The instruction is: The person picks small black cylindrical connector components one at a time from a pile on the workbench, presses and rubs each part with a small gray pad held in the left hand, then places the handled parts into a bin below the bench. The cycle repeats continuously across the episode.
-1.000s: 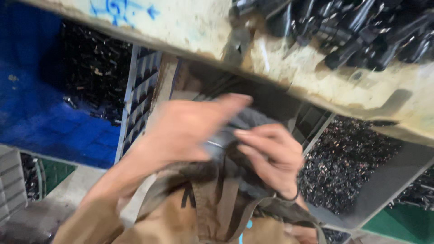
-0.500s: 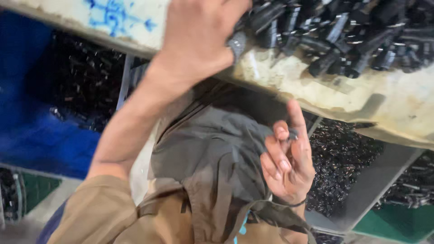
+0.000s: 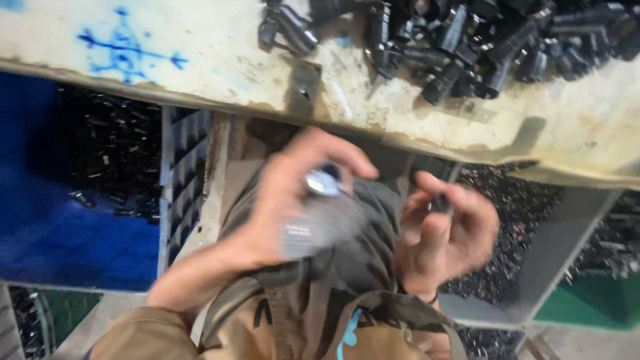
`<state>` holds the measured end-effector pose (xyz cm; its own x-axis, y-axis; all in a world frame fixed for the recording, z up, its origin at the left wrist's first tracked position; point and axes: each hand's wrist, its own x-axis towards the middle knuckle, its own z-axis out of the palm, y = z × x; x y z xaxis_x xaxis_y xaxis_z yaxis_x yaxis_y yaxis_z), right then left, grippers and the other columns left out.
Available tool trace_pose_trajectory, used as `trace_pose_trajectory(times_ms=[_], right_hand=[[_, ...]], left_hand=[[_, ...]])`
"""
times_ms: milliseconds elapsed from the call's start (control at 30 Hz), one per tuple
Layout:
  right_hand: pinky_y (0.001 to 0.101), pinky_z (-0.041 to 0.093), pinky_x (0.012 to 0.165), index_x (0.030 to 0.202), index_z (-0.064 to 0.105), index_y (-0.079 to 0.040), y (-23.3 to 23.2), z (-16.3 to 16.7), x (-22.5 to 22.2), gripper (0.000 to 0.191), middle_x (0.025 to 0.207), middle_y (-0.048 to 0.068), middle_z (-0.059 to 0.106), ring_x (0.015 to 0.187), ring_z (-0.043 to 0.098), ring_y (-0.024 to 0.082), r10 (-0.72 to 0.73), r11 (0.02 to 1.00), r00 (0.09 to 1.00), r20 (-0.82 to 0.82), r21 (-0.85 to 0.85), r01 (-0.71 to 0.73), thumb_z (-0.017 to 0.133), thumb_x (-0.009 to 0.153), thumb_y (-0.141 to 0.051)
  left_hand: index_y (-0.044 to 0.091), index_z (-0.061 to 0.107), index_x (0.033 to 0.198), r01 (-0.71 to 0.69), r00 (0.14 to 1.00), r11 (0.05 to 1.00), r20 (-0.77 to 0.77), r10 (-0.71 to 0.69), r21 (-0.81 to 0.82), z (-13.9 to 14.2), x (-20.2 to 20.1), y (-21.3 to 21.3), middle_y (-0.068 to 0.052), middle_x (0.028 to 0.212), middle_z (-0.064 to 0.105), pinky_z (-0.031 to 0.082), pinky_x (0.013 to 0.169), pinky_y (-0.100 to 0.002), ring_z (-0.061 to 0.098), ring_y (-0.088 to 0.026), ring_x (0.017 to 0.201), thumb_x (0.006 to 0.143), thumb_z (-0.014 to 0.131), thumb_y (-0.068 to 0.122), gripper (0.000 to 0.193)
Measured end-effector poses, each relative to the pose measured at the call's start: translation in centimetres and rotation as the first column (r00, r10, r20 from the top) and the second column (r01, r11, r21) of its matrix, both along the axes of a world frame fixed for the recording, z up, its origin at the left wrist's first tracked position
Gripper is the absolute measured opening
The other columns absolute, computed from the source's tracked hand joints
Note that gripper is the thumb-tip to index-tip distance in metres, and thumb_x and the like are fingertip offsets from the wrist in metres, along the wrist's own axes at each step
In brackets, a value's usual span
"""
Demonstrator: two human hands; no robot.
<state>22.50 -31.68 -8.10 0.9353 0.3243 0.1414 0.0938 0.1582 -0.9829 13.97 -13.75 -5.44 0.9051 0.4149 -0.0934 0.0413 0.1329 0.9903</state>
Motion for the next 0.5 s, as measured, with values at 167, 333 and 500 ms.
trace_pose_trajectory(times_ms=[167,333,500], right_hand=[[0.0426,0.051,0.097,0.131,0.059,-0.010,4.5,3.0,1.6,0.049,0.115,0.017,0.074,0.115,0.065,0.038,0.526,0.764,0.649,0.550,-0.641,-0.076,0.069,0.083,-0.017],[0.0423,0.045,0.110,0.137,0.043,0.009,3.8,3.2,0.9,0.073,0.140,0.028,0.046,0.136,0.044,0.036,0.535,0.814,0.825,0.181,-0.374,-0.445,0.077,0.087,-0.030],[0.0240,0.054,0.085,0.134,0.050,-0.003,-5.4,-3.4,3.6,0.041,0.132,0.009,0.056,0.116,0.057,0.019,-0.306,0.918,0.892,0.331,-0.146,0.369,0.056,0.094,-0.009]], left_hand=[[0.006,0.067,0.112,-0.010,0.999,0.874,0.033,0.029,-0.485,-3.9,-1.1,-3.9,0.000,0.102,0.067,0.053,0.087,-0.024,0.060,-0.004,0.096,0.100,0.078,0.015,0.019],[0.009,0.075,0.100,-0.258,0.955,0.932,-0.214,0.206,-0.254,-4.1,-3.8,1.4,0.000,0.097,0.075,0.055,0.070,-0.026,0.070,-0.009,0.087,0.092,0.066,0.015,0.013],[0.006,0.078,0.109,0.025,0.802,0.095,-0.076,0.592,0.995,-5.2,-3.3,14.9,-0.021,0.087,0.073,0.050,0.067,-0.055,0.067,-0.045,0.078,0.078,0.072,0.006,0.031]])
